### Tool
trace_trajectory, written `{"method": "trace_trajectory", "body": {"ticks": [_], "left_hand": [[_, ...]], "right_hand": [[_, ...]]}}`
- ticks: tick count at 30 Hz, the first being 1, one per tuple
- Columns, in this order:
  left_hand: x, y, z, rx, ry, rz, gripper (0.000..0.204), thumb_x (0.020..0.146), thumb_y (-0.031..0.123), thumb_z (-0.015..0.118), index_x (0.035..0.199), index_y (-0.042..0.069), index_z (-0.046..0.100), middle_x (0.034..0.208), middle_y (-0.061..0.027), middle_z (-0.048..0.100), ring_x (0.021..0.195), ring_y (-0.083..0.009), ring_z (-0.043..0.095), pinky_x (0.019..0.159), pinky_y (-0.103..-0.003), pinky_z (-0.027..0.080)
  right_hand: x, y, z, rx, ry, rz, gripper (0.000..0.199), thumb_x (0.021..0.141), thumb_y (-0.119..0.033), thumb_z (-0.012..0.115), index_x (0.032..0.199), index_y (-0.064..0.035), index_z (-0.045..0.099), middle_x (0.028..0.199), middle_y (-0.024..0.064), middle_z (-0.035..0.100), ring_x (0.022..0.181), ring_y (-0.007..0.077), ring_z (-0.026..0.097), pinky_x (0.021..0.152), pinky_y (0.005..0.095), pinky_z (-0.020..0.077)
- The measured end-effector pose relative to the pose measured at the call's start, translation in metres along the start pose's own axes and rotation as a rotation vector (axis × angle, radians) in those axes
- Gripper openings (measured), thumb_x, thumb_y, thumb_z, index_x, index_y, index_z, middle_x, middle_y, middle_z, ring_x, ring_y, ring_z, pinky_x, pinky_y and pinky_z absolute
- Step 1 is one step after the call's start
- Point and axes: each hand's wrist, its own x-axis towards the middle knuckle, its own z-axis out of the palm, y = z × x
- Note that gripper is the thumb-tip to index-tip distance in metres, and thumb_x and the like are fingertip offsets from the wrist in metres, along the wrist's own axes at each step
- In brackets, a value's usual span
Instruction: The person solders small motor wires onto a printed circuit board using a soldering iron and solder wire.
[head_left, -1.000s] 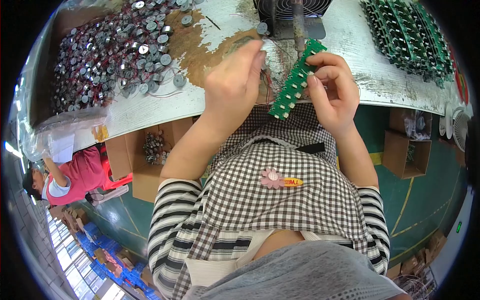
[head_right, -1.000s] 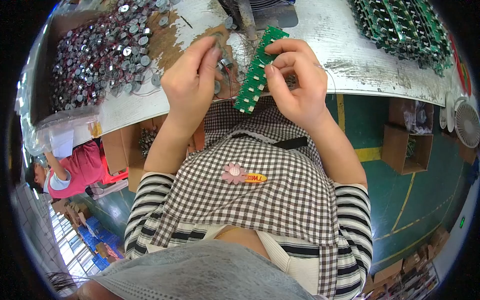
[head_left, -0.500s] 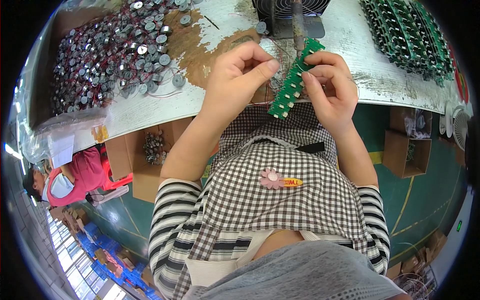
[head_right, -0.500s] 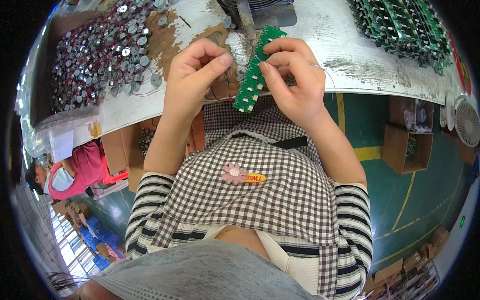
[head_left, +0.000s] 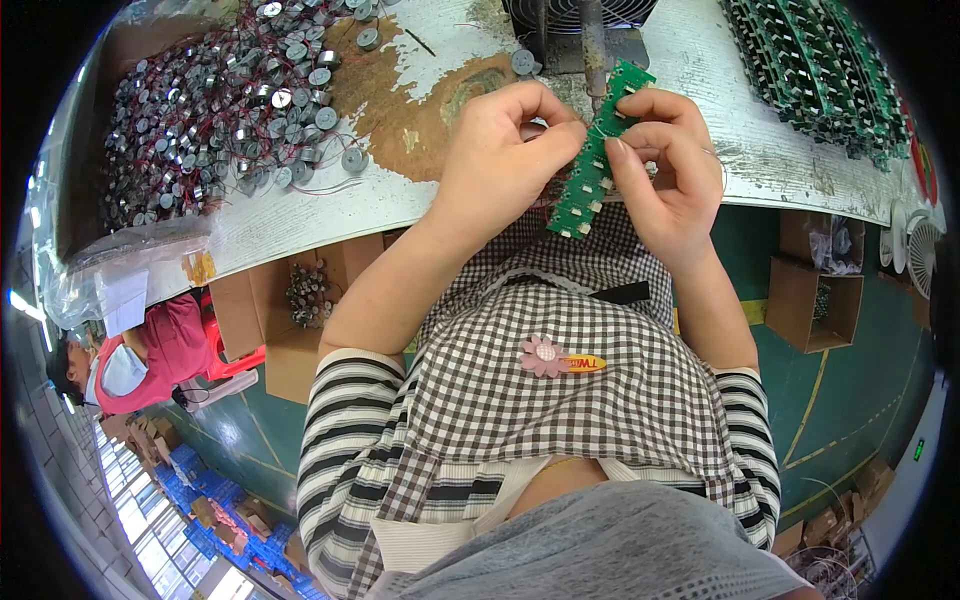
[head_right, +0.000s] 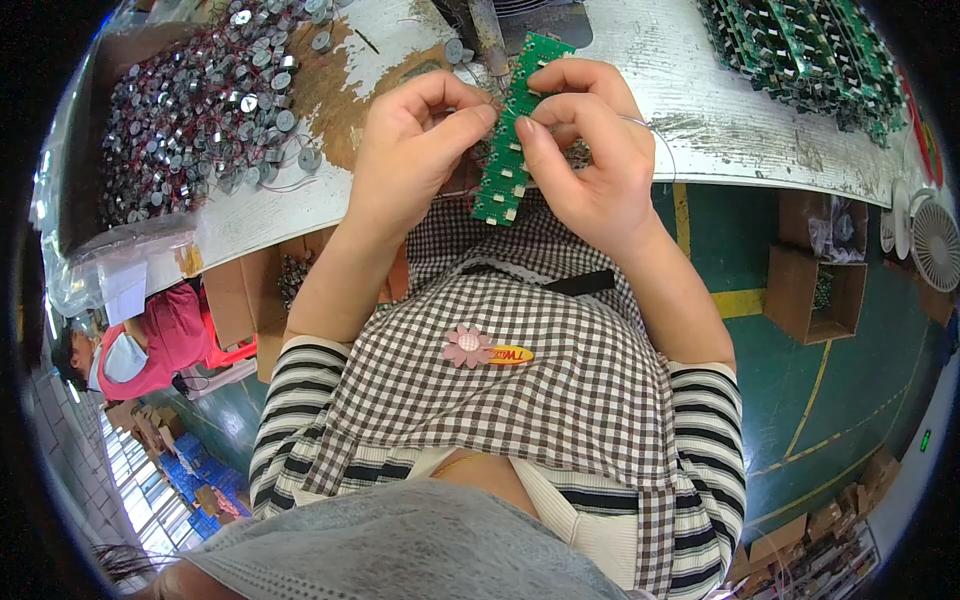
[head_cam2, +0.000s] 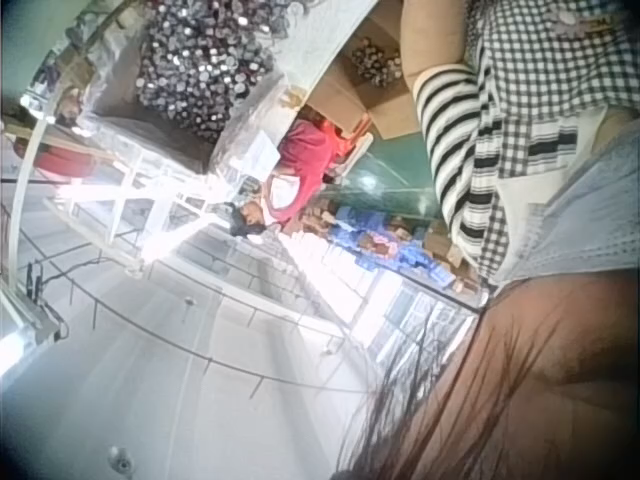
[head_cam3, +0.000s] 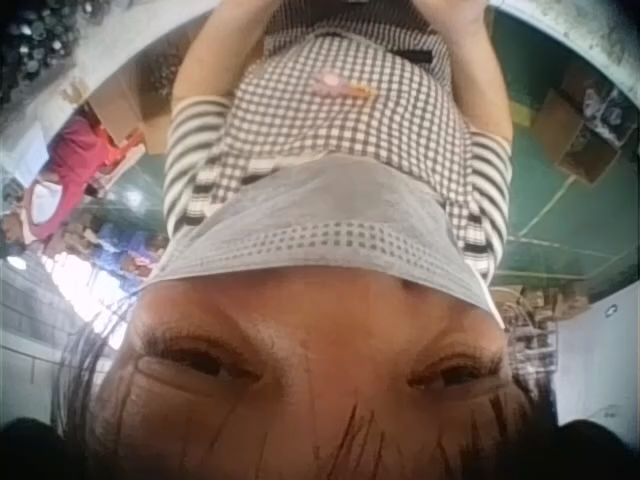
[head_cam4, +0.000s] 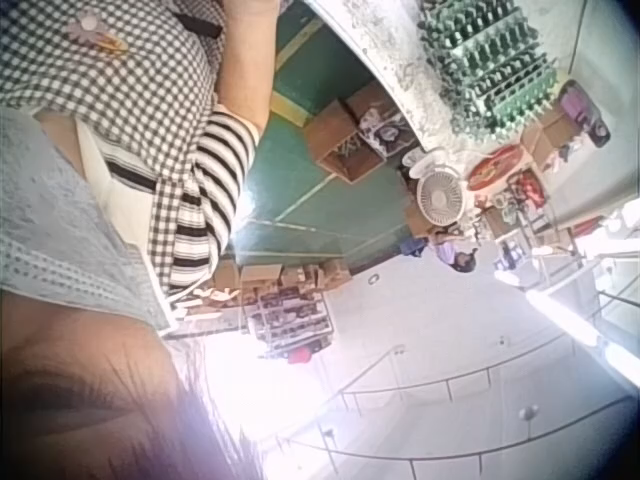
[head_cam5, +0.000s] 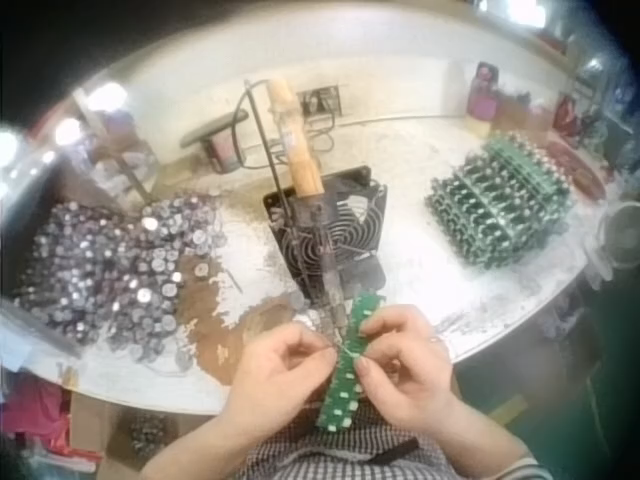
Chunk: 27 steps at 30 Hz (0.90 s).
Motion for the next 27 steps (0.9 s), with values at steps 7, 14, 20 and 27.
{"method": "trace_trajectory", "body": {"ticks": [7,14,20,27], "left_hand": [[0.002,0.007,0.004,-0.006,0.044,0.057,0.010,0.078,0.007,0.064,0.077,-0.003,0.060,0.067,-0.0009,0.059,0.057,-0.0033,0.052,0.049,-0.020,0.041],[-0.001,0.001,0.000,0.143,-0.017,0.063,0.010,0.079,0.007,0.065,0.081,-0.001,0.061,0.074,-0.0014,0.061,0.067,-0.0048,0.055,0.060,-0.021,0.045],[0.003,0.002,-0.005,0.099,-0.130,-0.013,0.011,0.082,0.008,0.066,0.086,-0.001,0.061,0.082,-0.0021,0.062,0.075,-0.0063,0.056,0.067,-0.021,0.046],[0.007,0.006,-0.004,0.077,-0.063,-0.009,0.010,0.082,0.008,0.066,0.084,-0.001,0.061,0.077,-0.0002,0.062,0.070,-0.0048,0.055,0.062,-0.020,0.045]], "right_hand": [[0.009,0.003,0.001,-0.046,0.012,-0.016,0.010,0.075,0.006,0.067,0.078,0.0029,0.059,0.099,0.0180,0.061,0.058,0.0107,0.058,0.053,0.0203,0.0444],[-0.005,0.002,0.002,0.040,0.015,0.045,0.011,0.075,0.006,0.067,0.080,0.0041,0.057,0.103,0.0186,0.059,0.061,0.0110,0.060,0.055,0.0202,0.0466],[-0.004,0.002,0.001,0.103,0.012,0.052,0.010,0.077,0.007,0.066,0.082,0.0047,0.057,0.104,0.0184,0.058,0.063,0.0105,0.060,0.053,0.0198,0.0471],[0.008,0.008,0.000,-0.087,-0.019,-0.106,0.011,0.077,0.007,0.066,0.084,0.0034,0.059,0.102,0.0172,0.059,0.063,0.0109,0.060,0.054,0.0193,0.0466]]}}
